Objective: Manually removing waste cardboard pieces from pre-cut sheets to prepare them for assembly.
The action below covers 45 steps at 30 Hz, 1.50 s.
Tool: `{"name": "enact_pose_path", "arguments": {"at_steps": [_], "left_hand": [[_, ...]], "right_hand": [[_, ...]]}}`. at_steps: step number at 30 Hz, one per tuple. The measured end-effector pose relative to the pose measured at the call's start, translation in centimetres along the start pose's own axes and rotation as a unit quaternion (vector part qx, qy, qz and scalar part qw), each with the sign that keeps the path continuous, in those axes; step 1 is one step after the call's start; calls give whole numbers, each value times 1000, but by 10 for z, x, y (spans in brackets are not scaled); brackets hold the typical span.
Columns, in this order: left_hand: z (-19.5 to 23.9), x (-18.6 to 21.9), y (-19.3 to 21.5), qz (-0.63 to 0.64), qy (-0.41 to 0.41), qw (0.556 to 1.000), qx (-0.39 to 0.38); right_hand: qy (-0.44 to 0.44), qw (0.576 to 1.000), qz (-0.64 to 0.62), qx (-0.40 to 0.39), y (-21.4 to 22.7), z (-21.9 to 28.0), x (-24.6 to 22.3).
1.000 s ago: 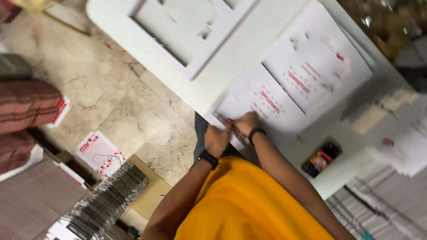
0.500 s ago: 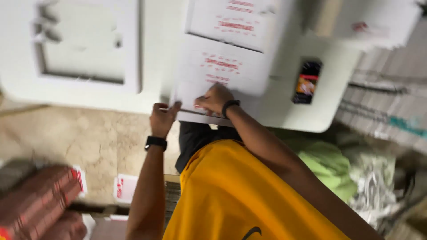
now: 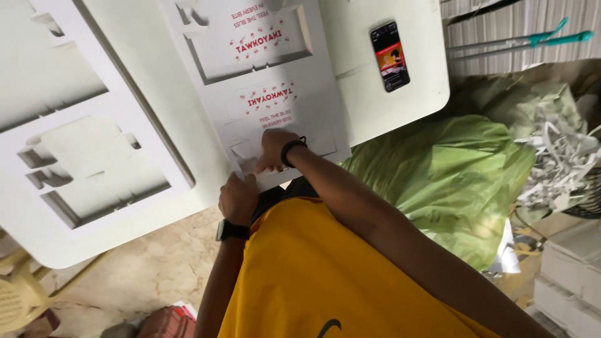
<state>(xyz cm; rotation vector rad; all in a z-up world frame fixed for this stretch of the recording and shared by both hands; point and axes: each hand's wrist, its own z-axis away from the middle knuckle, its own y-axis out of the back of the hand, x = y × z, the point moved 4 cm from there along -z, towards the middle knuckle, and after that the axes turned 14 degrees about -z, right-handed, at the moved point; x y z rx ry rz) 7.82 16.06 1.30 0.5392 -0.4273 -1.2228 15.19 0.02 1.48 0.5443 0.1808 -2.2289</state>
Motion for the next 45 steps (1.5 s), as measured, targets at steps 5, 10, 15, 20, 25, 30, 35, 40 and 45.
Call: {"name": "enact_pose_path", "arguments": {"at_steps": [5, 10, 15, 20, 25, 30, 35, 40, 45], "left_hand": [[-12, -12, 9, -41, -39, 998, 3], [-29, -41, 18, 20, -56, 998, 35], [-74, -82, -12, 79, -46, 995, 41], [-26, -51, 31, 140, -7, 990, -6], [-11, 1, 38, 10, -226, 933, 278], [-11, 119, 24, -175, -456, 864, 123], [-23, 149, 10, -237, -414, 877, 63], [-26, 155, 7, -270, -369, 888, 45], [-33, 157, 0, -298, -333, 894, 39]], "right_hand": [[9, 994, -69, 81, -3, 23, -3], [131, 918, -287, 240, -6, 32, 69], [-4, 811, -385, 440, -16, 67, 184], [-113, 823, -429, 356, -69, 35, 260], [-55, 719, -643, 258, -96, 29, 231], [39, 547, -810, 208, -104, 11, 219], [19, 534, -790, 301, -121, -26, 246], [5, 572, -743, 347, -120, -15, 239], [-35, 720, -575, 388, -88, 43, 194]]}}
